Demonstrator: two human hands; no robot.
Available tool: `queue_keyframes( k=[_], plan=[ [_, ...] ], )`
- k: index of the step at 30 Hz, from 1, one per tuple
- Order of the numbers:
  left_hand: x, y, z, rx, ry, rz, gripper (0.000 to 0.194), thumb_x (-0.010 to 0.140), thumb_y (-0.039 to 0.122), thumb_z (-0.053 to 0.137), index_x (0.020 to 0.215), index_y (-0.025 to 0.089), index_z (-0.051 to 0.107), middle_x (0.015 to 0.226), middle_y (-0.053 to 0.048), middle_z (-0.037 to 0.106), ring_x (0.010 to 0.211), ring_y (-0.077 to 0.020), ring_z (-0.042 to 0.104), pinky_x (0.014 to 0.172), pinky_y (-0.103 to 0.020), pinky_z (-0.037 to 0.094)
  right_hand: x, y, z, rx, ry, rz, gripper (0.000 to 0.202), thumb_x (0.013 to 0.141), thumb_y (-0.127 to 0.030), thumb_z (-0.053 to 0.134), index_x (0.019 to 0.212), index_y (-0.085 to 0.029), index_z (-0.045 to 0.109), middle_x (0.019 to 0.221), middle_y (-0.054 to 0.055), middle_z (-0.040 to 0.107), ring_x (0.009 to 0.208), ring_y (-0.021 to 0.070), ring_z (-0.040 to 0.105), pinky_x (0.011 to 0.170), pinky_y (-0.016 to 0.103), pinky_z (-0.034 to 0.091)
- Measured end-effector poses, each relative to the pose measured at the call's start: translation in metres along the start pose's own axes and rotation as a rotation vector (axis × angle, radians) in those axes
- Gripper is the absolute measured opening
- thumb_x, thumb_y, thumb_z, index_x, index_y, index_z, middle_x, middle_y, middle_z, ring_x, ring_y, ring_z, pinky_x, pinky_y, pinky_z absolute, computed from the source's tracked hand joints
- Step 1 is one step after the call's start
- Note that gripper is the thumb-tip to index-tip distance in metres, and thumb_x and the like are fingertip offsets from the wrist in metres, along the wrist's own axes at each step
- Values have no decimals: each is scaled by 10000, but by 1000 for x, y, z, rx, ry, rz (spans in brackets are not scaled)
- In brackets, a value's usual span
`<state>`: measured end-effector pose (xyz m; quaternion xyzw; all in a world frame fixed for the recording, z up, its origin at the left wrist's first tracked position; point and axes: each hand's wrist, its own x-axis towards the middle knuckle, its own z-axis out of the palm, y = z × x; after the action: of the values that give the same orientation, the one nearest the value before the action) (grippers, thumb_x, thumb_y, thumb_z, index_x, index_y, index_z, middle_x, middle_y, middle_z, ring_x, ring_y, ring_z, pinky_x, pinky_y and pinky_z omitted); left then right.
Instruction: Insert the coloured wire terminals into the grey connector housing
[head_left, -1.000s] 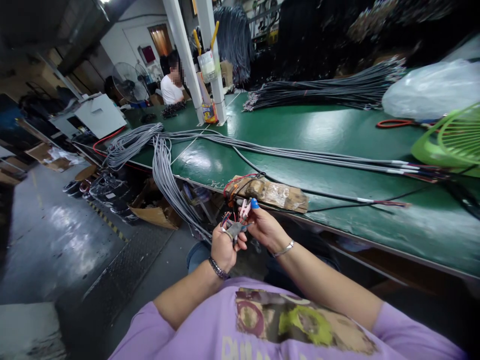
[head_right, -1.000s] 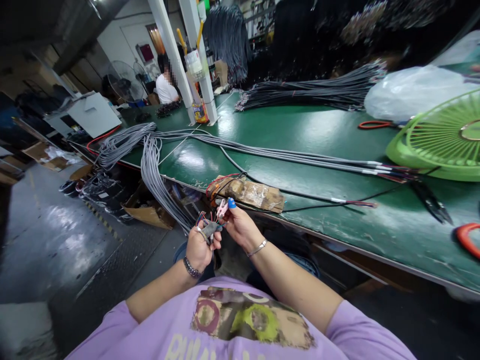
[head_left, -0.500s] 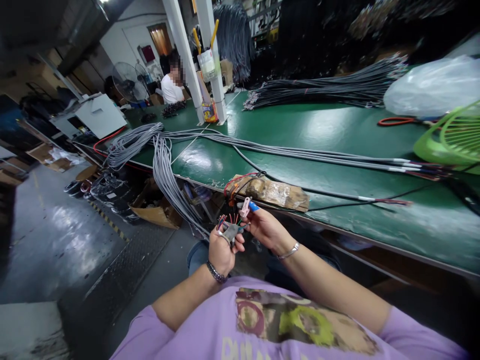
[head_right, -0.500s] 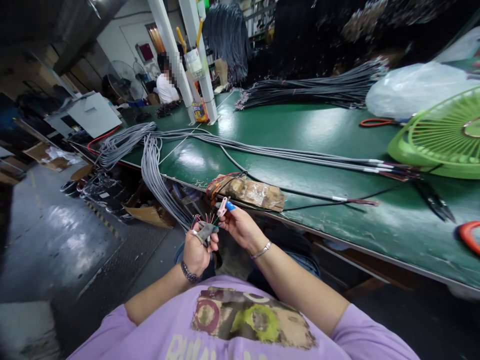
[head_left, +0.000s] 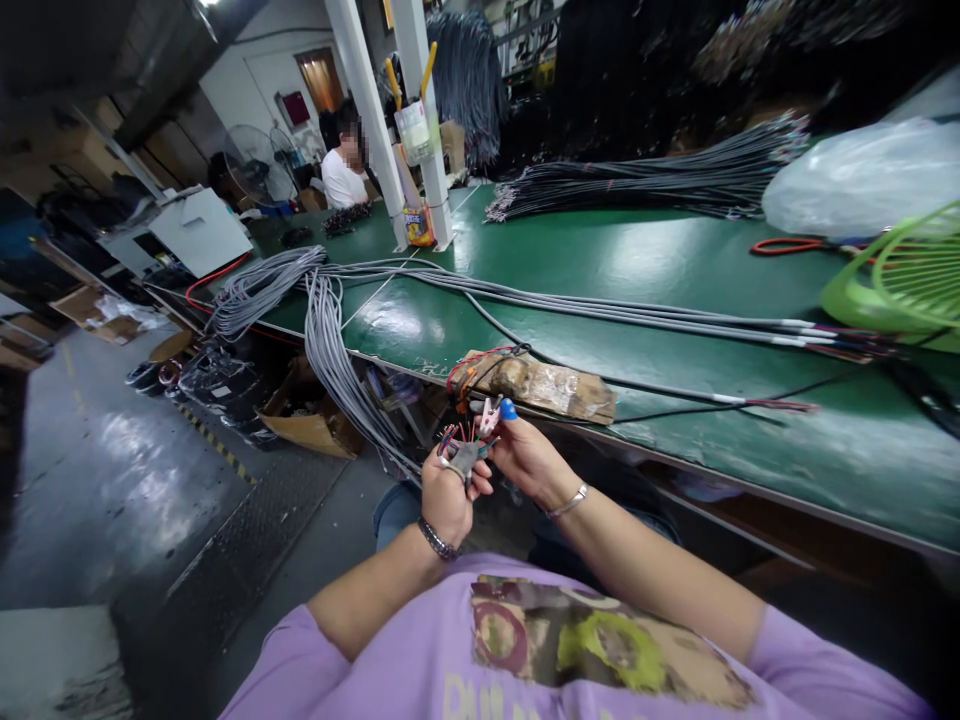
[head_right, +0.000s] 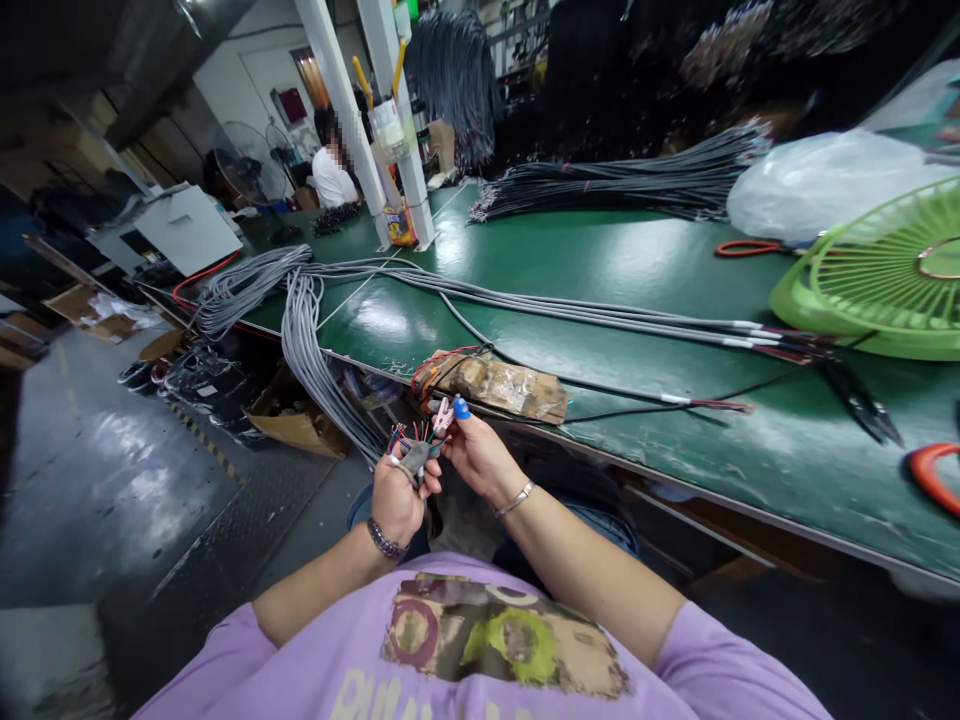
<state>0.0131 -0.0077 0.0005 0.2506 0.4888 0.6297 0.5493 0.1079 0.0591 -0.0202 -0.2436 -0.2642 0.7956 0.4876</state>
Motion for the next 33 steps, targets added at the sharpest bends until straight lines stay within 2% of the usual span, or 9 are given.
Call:
queue_keyframes(
  k=[8,15,18,22,25,27,29,31,33],
  plan=[
    [3,-6,-3,23,-4,-11,312,649,398,692,779,154,548,528,11,600,351,-66,500,336,-161,208,3,2,5,88,98,-5,314,684,-519,724,725,-215,657,665,-5,615,550,125,477,548,268,433],
    [1,-4,-6,42,7,-9,318,649,412,688,758,156,534,529,13,598,353,-69,502,340,-166,209,-5,1,3,34,28,14,401,711,-606,648,777,-210,646,688,-2,594,583,124,494,552,256,450],
    [-1,-4,-9,40,-3,-9,306,654,404,687,742,158,529,521,18,594,353,-69,503,341,-165,217,-11,-4,-2,22,14,101,421,721,-620,627,750,-200,641,707,8,610,589,113,520,561,241,463],
    [-3,-7,-14,61,-25,1,288,673,391,681,744,156,531,523,14,600,356,-73,511,338,-166,217,-20,-11,-8,-164,-53,248,437,673,-600,684,715,-167,641,675,28,617,592,122,546,578,256,468],
    [-3,-12,-16,101,-45,32,268,692,381,667,757,155,539,533,7,612,362,-77,521,335,-168,213,-27,-14,-8,-333,-71,179,347,616,-457,788,696,-156,635,609,-4,589,543,94,497,548,232,418],
    [-4,-14,-17,157,-90,22,265,699,387,661,763,157,546,530,8,612,359,-79,521,334,-172,222,-29,-16,-6,-438,-75,83,303,599,-390,809,674,-153,635,592,-15,582,532,84,472,537,225,386],
    [-5,-15,-18,242,-182,-40,270,694,394,663,758,155,556,517,3,611,348,-86,520,330,-178,235,-31,-17,-5,-543,-108,21,282,620,-388,793,660,-153,642,603,-6,596,549,94,482,548,234,385],
    [-5,-13,-19,320,-284,-127,271,682,392,669,738,150,562,500,-8,610,339,-97,523,324,-184,238,-32,-17,-5,-637,-154,9,272,640,-395,775,655,-156,647,610,2,608,561,106,496,556,242,392],
    [-4,-11,-21,351,-332,-184,271,668,388,678,721,148,563,489,-15,609,336,-103,528,322,-186,235,-32,-16,-6,-680,-174,-1,261,650,-395,767,660,-161,653,616,2,613,564,108,501,560,243,398]
  ],
)
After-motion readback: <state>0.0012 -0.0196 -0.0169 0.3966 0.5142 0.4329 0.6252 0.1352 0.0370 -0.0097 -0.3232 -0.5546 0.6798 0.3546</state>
